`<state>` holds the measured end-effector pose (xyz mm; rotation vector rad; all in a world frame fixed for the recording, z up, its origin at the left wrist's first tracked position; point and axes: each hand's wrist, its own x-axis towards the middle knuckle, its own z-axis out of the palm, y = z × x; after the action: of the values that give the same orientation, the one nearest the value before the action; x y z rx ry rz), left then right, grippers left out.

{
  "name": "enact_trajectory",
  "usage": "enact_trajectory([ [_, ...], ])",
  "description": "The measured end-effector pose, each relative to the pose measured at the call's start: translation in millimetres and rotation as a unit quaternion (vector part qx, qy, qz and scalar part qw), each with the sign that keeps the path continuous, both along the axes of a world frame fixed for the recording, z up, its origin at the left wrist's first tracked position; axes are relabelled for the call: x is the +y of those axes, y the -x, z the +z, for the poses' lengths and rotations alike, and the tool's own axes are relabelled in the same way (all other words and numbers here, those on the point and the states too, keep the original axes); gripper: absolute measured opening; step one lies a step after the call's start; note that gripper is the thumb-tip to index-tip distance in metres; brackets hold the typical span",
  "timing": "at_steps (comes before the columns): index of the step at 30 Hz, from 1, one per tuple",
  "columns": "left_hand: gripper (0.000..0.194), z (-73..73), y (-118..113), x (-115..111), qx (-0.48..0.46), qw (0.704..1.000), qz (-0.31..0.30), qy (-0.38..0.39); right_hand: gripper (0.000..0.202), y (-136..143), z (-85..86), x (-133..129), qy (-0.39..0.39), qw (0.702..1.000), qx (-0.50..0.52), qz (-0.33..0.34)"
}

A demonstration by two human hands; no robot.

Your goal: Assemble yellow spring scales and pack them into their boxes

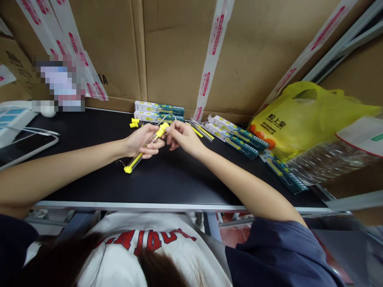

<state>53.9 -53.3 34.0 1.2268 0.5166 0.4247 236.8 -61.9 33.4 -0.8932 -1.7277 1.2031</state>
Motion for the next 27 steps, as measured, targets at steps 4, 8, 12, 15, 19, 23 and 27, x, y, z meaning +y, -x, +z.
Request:
enact_trajectory([
  [4, 0.016, -2.1, -5, -2, 0.069, 0.984, 0.074, -0.149, 0.039, -9, -1.0, 11, 0.017, 1.0, 0.013, -0.002],
  [8, 0.01, -4.9, 1, 0, 0.155, 0.903, 0.151, -0.37, 0.042, -14, -5.3, 17, -0.01, 1.0, 0.015, 0.022],
  [12, 0.016, -5.7, 12, 6, 0.194, 0.828, 0.143, -0.506, 0.04, -17, -10.8, 23, -0.07, 0.997, -0.017, 0.011],
  [15, 0.023, -6.2, 16, 11, 0.223, 0.809, 0.134, -0.527, 0.037, -20, -13.3, 26, -0.115, 0.992, -0.043, 0.001],
  [19, 0.026, -6.0, 16, 13, 0.239, 0.828, 0.114, -0.495, 0.041, -22, -12.5, 26, -0.199, 0.974, -0.104, 0.019],
  [23, 0.028, -5.7, 17, 14, 0.233, 0.885, 0.047, -0.4, 0.037, -22, -9.1, 22, -0.219, 0.964, -0.14, 0.05],
  [27, 0.028, -6.6, 18, 15, 0.219, 0.885, 0.014, -0.41, 0.035, -24, -7.2, 21, -0.215, 0.963, -0.157, 0.044],
])
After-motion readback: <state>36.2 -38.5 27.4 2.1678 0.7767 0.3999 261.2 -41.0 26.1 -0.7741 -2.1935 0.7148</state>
